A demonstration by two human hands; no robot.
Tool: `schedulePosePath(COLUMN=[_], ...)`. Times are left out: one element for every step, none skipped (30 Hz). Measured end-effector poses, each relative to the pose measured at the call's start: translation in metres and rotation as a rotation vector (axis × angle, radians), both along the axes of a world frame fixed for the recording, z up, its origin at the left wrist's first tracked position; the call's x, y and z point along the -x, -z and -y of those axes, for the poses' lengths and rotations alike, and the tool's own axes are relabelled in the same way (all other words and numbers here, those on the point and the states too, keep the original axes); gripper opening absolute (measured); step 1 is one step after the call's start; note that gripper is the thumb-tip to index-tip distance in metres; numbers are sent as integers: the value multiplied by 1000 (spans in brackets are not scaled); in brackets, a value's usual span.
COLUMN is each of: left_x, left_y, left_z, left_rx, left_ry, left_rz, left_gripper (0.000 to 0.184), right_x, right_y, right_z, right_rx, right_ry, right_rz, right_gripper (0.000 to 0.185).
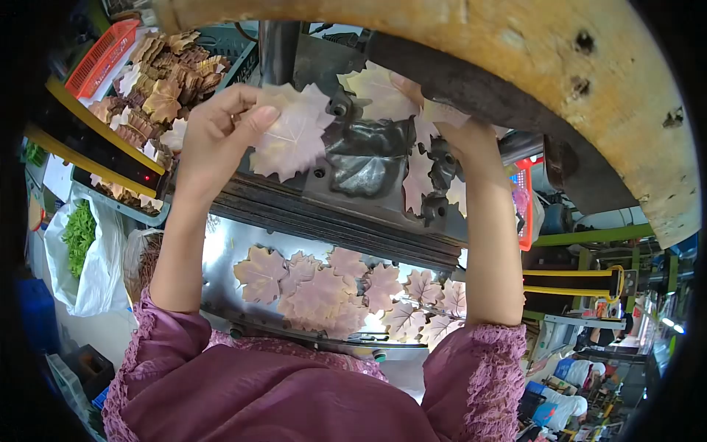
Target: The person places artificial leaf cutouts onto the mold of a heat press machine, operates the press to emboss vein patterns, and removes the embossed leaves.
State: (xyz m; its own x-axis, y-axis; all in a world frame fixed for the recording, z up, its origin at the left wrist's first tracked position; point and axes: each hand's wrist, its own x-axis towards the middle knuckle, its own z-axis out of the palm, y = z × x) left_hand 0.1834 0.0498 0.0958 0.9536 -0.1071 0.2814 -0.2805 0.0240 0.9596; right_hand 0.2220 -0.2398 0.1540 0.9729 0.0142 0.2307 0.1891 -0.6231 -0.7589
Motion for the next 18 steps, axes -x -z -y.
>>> schedulePosePath(left_x=[-4,-9,-16,-31,-44,-45,-44,-43,-41,-38,-33,-29,-25,-21,-19,-18,-17,-17], left_y=[-5,-9,-13,-6,2,-1,-4,-5,-5,-5,-5,-3,-1,0,1,0,-1,-1], left_z=[1,1,2,13,26,30,34,36,38,39,39,38,37,35,34,32,31,30], left_rx=[54,107,160,208,256,261,199,136,139,115,89,66,43,46,42,37,31,25], left_ry=[73,141,208,250,295,291,390,487,483,447,411,374,336,333,313,294,275,256], left_rz=[-18,-36,-50,27,105,117,19,-83,-78,-62,-51,-43,-38,-44,-33,-18,-3,12], left_gripper=[10,11,12,12,13,13,11,10,10,10,9,8,8,8,7,6,6,5], right_x=[8,15,20,22,23,23,22,21,21,21,23,24,24,23,21,17,10,1], right_y=[-3,-6,-8,-8,-5,0,3,4,3,1,-1,-1,0,4,8,10,11,12], right_z=[-5,-11,-16,-18,-17,-15,-14,-12,-12,-13,-15,-17,-18,-15,-11,-8,-4,2], right_rx=[-88,-177,-265,-261,-183,-104,-25,53,58,92,126,161,196,198,220,241,261,281], right_ry=[16,27,35,24,3,-15,-32,-48,-51,-21,9,39,67,64,54,45,37,27], right_rz=[-41,-83,-124,-117,-105,-91,-78,-67,-63,-84,-108,-137,-167,-173,-158,-139,-119,-100], right_gripper=[21,20,19,19,19,18,18,18,18,19,19,20,20,20,21,22,23,23])
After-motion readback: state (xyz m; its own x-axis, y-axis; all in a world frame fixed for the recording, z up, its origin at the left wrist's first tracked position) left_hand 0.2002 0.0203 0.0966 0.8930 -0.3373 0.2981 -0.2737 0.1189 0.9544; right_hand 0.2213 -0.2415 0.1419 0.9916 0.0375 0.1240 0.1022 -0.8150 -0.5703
